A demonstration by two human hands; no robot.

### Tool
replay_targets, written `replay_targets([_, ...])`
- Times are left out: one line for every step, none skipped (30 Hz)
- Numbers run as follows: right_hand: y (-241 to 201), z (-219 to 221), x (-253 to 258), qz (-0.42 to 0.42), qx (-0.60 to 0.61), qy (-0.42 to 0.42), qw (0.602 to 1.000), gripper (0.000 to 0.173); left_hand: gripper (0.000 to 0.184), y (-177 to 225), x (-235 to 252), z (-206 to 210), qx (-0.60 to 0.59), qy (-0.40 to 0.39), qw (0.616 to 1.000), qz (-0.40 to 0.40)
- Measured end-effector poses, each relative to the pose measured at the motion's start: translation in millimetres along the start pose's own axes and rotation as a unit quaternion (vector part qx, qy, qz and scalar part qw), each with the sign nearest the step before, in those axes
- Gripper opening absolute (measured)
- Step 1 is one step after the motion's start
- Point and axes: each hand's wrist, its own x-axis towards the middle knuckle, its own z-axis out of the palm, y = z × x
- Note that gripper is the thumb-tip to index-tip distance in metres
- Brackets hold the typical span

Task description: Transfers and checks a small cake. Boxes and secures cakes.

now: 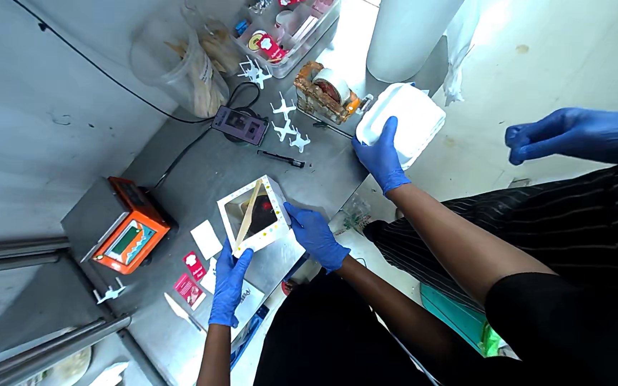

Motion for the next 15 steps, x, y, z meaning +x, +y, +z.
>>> replay_targets([4,-1,3,-0.004,0.008,-0.012,1.0,0.035,0.085,0,0,0,0.006,0.0,1.0,0.003])
replay_targets([9,-4,9,-0.017,0.013,-0.027,0.999,0.035,0.089,-1,1,0,0.013,0.0,1.0,0.012])
replay_targets([14,-9,15,-0.033,0.014,-0.05,0.998,0.034,0.094,-2,3,-1,0.013,-0.005,1.0,0.024])
replay_targets([18,-15,22,-0.051,0.009,-0.08,0.995,0.033,0.099,-5,4,-2,0.015,-0.011,0.999,0.038])
replay_targets([21,-24,30,-0.065,0.001,-0.119,0.991,0.032,0.102,-7,5,-3,0.015,-0.011,0.998,0.054])
replay_targets([22,-33,39,-0.077,-0.007,-0.159,0.984,0.032,0.103,-8,7,-4,0.015,-0.013,0.998,0.067])
replay_targets([23,-42,49,-0.085,-0.017,-0.2,0.976,0.033,0.101,-8,8,-5,0.017,-0.019,0.997,0.077])
replay_targets([21,-50,59,-0.087,-0.032,-0.238,0.967,0.034,0.096,-7,9,-7,0.017,-0.028,0.996,0.079])
replay_targets([19,-56,66,-0.089,-0.051,-0.266,0.959,0.038,0.092,-7,9,-9,0.014,-0.036,0.996,0.077])
replay_targets([17,-62,71,-0.091,-0.084,-0.278,0.953,0.041,0.09,-6,10,-12,0.012,-0.042,0.997,0.071])
replay_targets([15,-67,74,-0.088,-0.127,-0.272,0.95,0.049,0.092,-6,11,-15,0.008,-0.047,0.997,0.064])
replay_targets([11,-72,78,-0.081,-0.17,-0.26,0.947,0.062,0.095,-6,13,-17,0.003,-0.051,0.997,0.06])
replay_targets([7,-74,82,-0.075,-0.191,-0.249,0.946,0.079,0.097,-6,15,-18,-0.004,-0.055,0.997,0.056])
replay_targets([4,-73,86,-0.084,-0.186,-0.243,0.948,0.094,0.098,-6,16,-19,-0.011,-0.06,0.997,0.053])
replay_targets([3,-69,90,-0.098,-0.159,-0.252,0.949,0.105,0.099,-6,17,-18,-0.014,-0.061,0.997,0.051])
